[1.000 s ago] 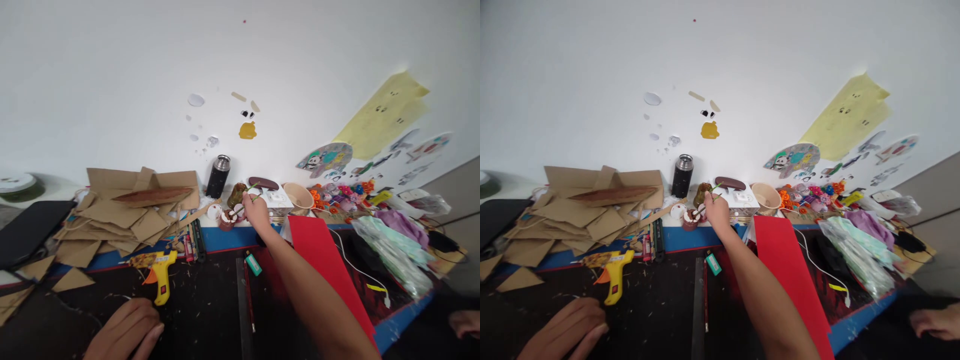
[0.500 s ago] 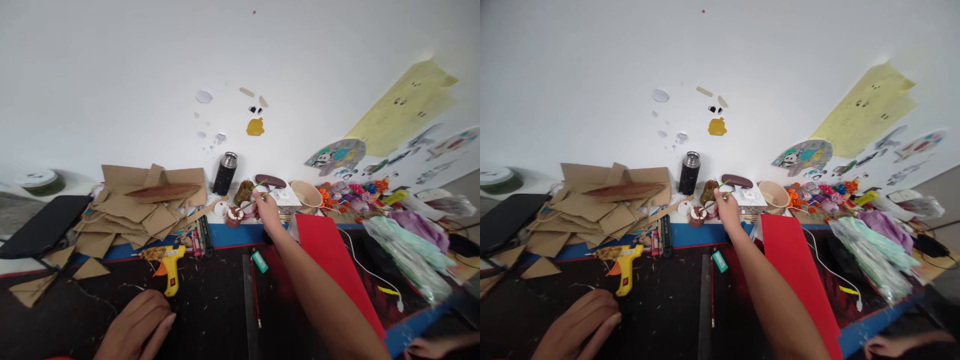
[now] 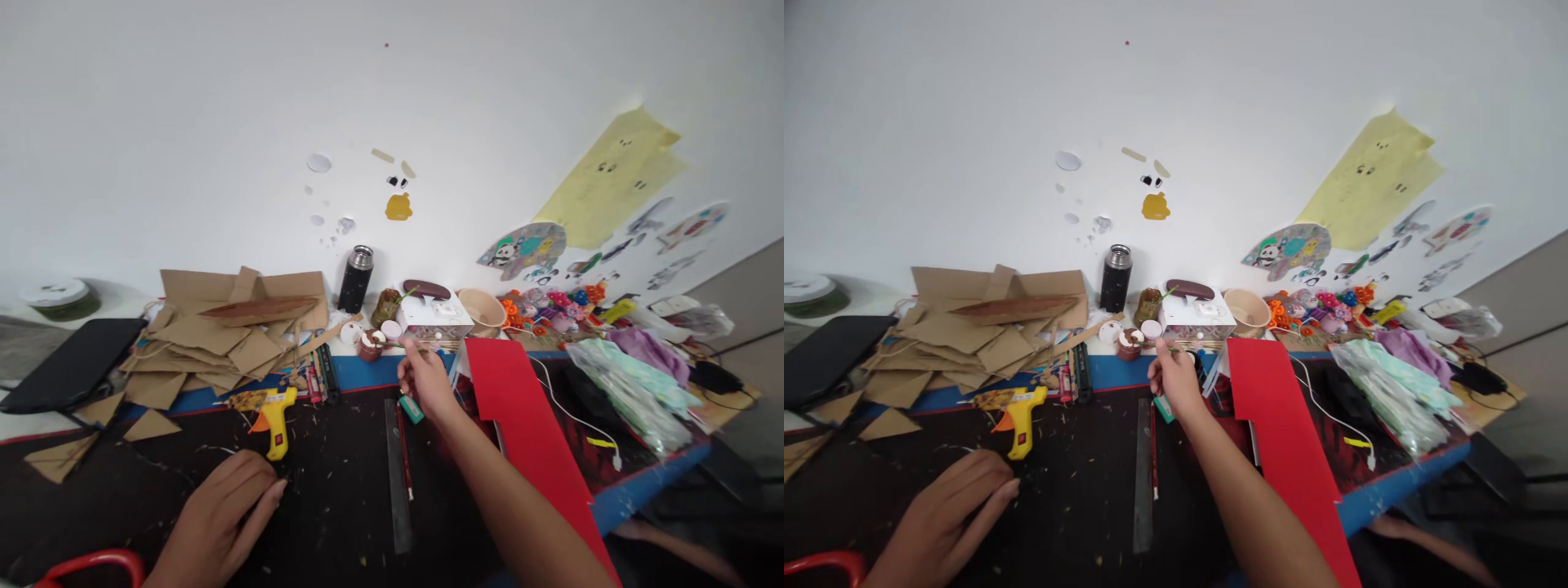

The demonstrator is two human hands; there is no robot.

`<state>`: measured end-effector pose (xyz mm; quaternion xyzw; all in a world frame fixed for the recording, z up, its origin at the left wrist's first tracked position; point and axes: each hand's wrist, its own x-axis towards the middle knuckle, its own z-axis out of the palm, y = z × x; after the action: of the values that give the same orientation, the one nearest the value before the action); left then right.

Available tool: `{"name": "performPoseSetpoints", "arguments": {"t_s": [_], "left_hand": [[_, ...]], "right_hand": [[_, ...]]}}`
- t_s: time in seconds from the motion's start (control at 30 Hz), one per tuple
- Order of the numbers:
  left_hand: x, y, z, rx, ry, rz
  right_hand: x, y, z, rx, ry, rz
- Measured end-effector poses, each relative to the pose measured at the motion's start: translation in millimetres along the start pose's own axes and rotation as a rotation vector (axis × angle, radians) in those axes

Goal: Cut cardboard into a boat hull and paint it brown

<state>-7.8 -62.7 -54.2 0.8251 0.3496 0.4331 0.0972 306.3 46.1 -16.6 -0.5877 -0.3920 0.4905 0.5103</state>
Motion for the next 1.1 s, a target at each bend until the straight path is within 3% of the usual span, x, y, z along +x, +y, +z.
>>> {"name": "performPoseSetpoints", "arguments": {"t_s": [0.23, 0.5, 0.57, 0.63, 0.8, 0.93, 1.1], "left_hand": [[-6.3, -3.6, 1.2, 0.007, -0.004, -0.019], [-9.8, -3.8, 2.8, 0.007, -0.004, -0.012], [-10.6, -4.3, 3.2, 0.009, -0.009, -0.011], [-11.1, -4.2, 3.3, 0.011, -0.014, -0.009], [-10.5, -2.3, 3.3, 0.013, -0.017, -0.003], [-7.8, -0.7, 3.0, 0.006, -0.022, -0.004], [-4.7, 1.1, 2.0, -0.002, -0.017, -0.001]], "right_hand": [[-11.0, 4.9, -31.9, 0.007, 0.097, -0.062], [-57.3, 27.2, -39.4, -0.254, 0.002, -0.062], [-69.6, 31.5, -41.7, -0.374, 0.002, -0.102], [-82.8, 36.7, -42.5, -0.675, -0.018, -0.157], [-109.9, 55.2, -36.7, -1.081, -0.110, -0.135], [-105.8, 59.6, -38.1, -1.242, -0.108, -0.206], [-79.0, 50.6, -49.2, -1.338, -0.124, -0.241]]}}
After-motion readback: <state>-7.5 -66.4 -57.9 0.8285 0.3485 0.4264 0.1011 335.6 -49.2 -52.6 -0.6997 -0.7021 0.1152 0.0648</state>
